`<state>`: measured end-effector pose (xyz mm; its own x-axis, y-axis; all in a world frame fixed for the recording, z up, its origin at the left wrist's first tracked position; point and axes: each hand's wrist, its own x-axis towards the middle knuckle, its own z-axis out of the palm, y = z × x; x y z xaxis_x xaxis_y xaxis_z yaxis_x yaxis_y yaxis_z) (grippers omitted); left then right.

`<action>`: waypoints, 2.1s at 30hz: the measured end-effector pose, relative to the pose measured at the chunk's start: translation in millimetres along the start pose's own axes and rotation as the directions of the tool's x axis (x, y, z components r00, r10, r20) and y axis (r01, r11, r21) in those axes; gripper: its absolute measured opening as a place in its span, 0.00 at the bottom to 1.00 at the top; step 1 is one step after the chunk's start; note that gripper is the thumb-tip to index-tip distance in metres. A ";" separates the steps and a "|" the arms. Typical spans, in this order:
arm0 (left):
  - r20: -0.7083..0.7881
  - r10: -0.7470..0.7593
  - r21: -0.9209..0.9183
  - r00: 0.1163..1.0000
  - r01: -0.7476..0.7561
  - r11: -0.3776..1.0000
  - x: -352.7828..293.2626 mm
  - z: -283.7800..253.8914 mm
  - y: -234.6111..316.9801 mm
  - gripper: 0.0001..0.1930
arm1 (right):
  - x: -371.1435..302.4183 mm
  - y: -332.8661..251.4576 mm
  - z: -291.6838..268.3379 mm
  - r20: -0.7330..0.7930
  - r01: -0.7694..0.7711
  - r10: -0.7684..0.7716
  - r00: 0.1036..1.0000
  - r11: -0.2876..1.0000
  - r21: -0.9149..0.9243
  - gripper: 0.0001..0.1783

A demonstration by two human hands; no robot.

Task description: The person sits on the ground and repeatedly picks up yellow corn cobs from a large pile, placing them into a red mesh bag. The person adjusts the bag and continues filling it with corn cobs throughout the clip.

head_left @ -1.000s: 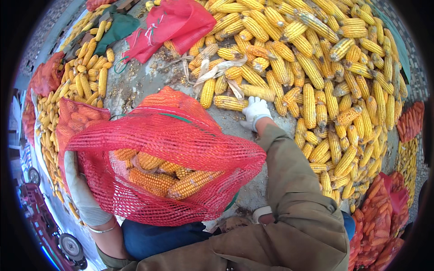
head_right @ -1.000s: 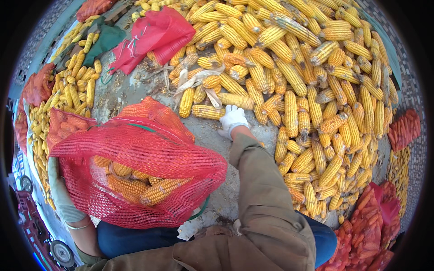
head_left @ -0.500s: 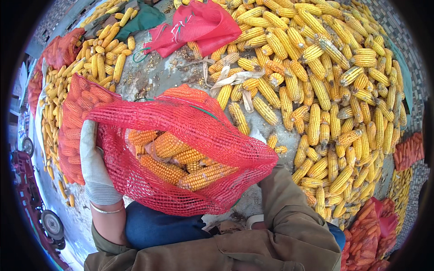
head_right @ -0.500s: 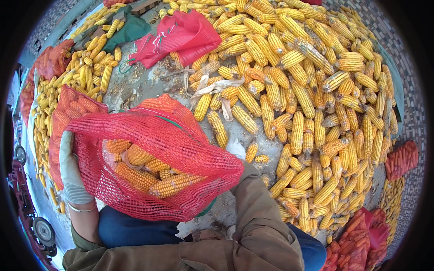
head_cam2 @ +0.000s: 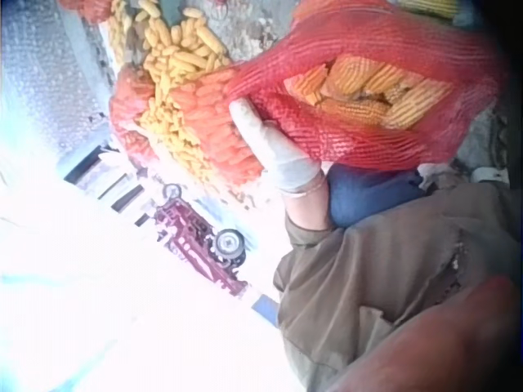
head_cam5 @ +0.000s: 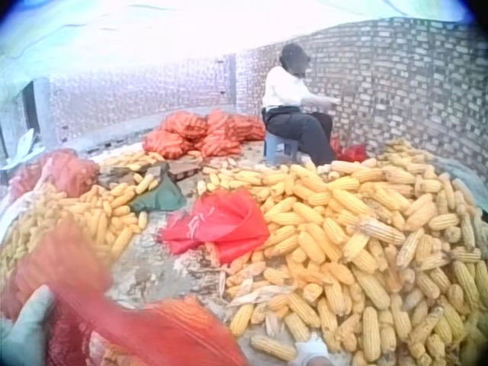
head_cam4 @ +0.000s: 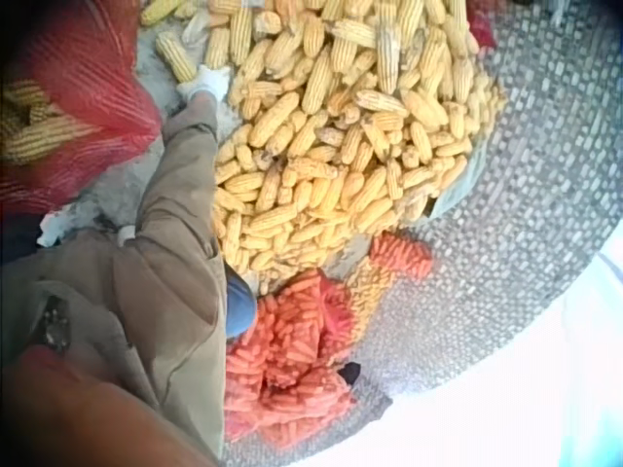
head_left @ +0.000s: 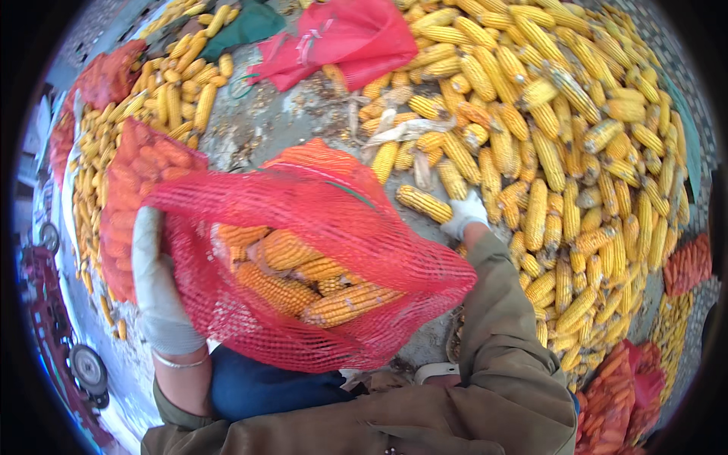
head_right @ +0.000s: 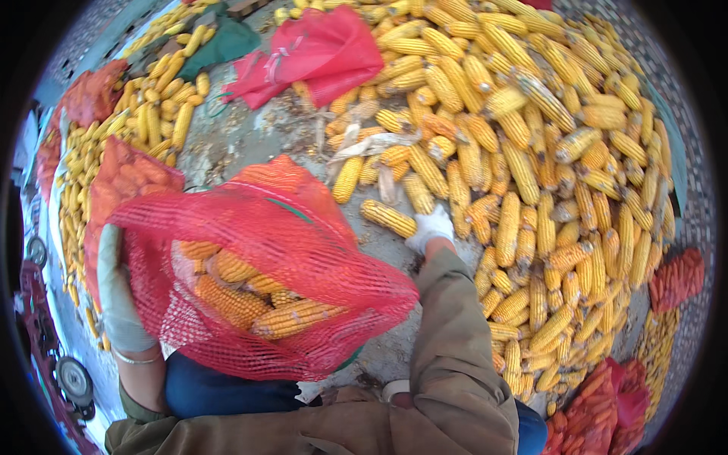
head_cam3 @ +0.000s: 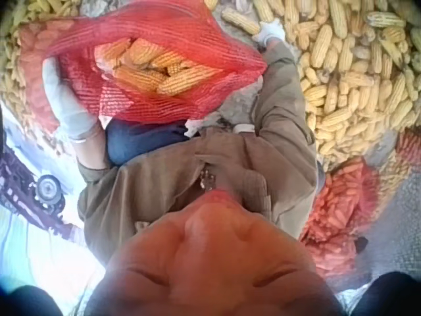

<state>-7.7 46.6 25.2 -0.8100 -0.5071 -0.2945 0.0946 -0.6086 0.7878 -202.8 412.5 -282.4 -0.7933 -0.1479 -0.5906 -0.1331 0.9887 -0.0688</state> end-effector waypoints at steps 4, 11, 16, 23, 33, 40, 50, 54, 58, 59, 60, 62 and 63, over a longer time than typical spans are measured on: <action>0.025 -0.003 -0.058 1.000 0.005 0.998 2.8 -1.7 -1.6 0.22 | -53.4 -3.6 20.9 -0.024 0.038 -0.029 0.999 0.744 0.667 0.32; 0.114 0.017 -0.147 0.993 0.000 0.989 3.3 -6.2 -2.2 0.19 | -160.5 42.5 -27.8 -0.526 0.493 0.049 0.849 -0.431 0.756 0.34; 0.116 -0.062 -0.191 0.991 0.084 0.978 13.0 -7.5 0.9 0.17 | -252.0 -43.1 -140.2 -0.528 0.413 -0.737 0.421 -0.363 0.835 0.37; -0.115 -0.090 -0.107 0.989 0.077 0.991 19.2 -20.0 32.3 0.12 | -249.7 -191.4 -163.3 0.061 0.729 -0.764 0.643 0.634 0.256 0.41; -0.101 0.192 0.130 0.976 -0.179 0.975 15.4 -61.9 48.7 0.20 | -267.1 -195.1 -127.0 -0.714 0.738 -0.458 0.530 0.664 0.121 0.37; -0.198 0.153 0.472 0.968 -0.042 0.881 -92.7 -69.5 -105.0 0.42 | -199.7 -130.9 -48.0 -0.578 0.368 0.181 0.796 0.614 0.699 0.48; -0.479 -0.229 -0.168 0.847 0.167 0.971 -61.0 -33.3 -66.3 0.15 | -223.1 -110.3 -147.6 -0.067 0.120 0.130 0.989 -0.455 0.883 0.18; -0.300 -0.222 -0.220 0.928 0.159 0.962 -59.8 27.0 9.7 0.18 | -246.2 -100.9 -213.8 -0.244 0.253 0.075 0.967 -0.420 0.872 0.18; -0.234 -0.181 -0.177 0.955 0.141 0.974 -51.2 59.2 16.7 0.18 | -294.8 -65.0 -185.9 -0.544 0.407 -0.089 0.835 -0.565 0.718 0.18; -0.018 -0.194 -0.246 0.981 0.183 0.952 -47.6 52.6 11.0 0.17 | -300.7 -56.9 -180.0 -0.565 0.460 -0.044 0.824 -0.532 0.711 0.18; 0.200 -0.185 -0.304 0.962 0.241 0.922 -42.1 38.8 6.9 0.16 | -307.1 -49.5 -171.9 -0.577 0.502 0.002 0.816 -0.496 0.709 0.18; 0.430 -0.173 -0.336 0.886 0.335 0.881 -32.0 42.4 1.2 0.15 | -320.5 -51.9 -180.5 -0.454 0.358 0.057 0.889 -0.705 0.612 0.20; 0.349 -0.165 -0.307 0.922 0.280 0.910 -21.1 41.8 -4.8 0.15 | -326.6 -52.8 -183.5 -0.385 0.301 0.091 0.918 -0.792 0.530 0.21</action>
<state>-15.2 85.7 50.2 -0.9649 -0.1538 -0.2130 0.0374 -0.8829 0.4682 -45.7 404.2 61.6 -0.9694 -0.0549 -0.2393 0.1819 -0.8153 -0.5498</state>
